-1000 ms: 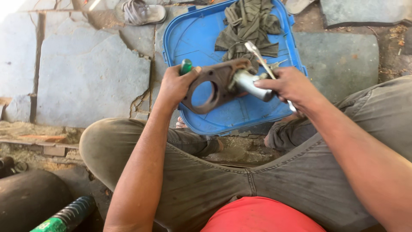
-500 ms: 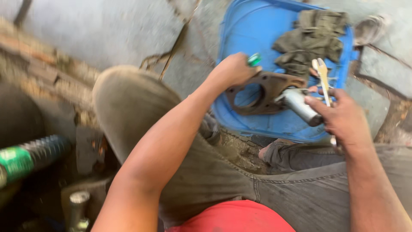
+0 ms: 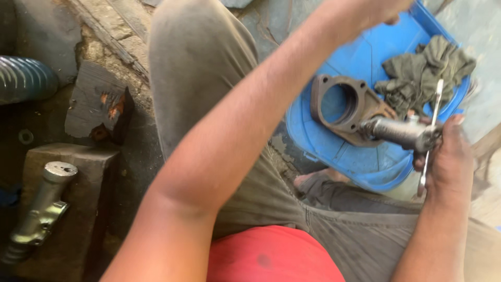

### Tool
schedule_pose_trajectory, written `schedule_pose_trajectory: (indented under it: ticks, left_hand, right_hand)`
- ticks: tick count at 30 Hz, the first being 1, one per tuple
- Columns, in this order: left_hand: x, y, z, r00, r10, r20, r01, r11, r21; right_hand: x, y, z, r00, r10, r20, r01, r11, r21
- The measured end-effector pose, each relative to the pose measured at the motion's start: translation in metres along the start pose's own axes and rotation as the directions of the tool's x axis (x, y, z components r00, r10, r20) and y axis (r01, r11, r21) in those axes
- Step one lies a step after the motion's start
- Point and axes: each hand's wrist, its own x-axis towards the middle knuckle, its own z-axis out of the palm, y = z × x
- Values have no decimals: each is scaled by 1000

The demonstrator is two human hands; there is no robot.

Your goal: The person is sitting on the ground and using a green screwdriver and a wrench to disassemble a metal mechanical part, likely a carburetor, resting on a blue plastic lid. They use the screwdriver to pry and loosen components and the wrench to strike the screwdriver handle for leverage.

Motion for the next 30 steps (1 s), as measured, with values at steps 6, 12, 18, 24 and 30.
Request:
schedule_pose_trajectory:
  ticks: [6, 12, 18, 24, 30]
  left_hand:
    - [-119, 48, -3, 956, -95, -278, 36, 977, -209]
    - [-127, 46, -4, 949, -261, -177, 247, 964, -100]
    - [-116, 24, 0, 944, -209, -256, 211, 977, -18]
    - [-110, 33, 2, 957, -179, -230, 165, 983, -78]
    - [-118, 28, 11, 967, -208, -148, 207, 978, -21]
  right_hand:
    - [24, 4, -53, 997, -17, 79, 30, 985, -167]
    - [35, -2, -107, 835, -44, 549, -482, 424, 767]
    - [-11, -34, -44, 947, -102, 305, -29, 917, 397]
    - [-40, -103, 25, 927, -254, 276, 354, 833, -426]
    - [-26, -128, 31, 854, -222, 471, 507, 555, -659]
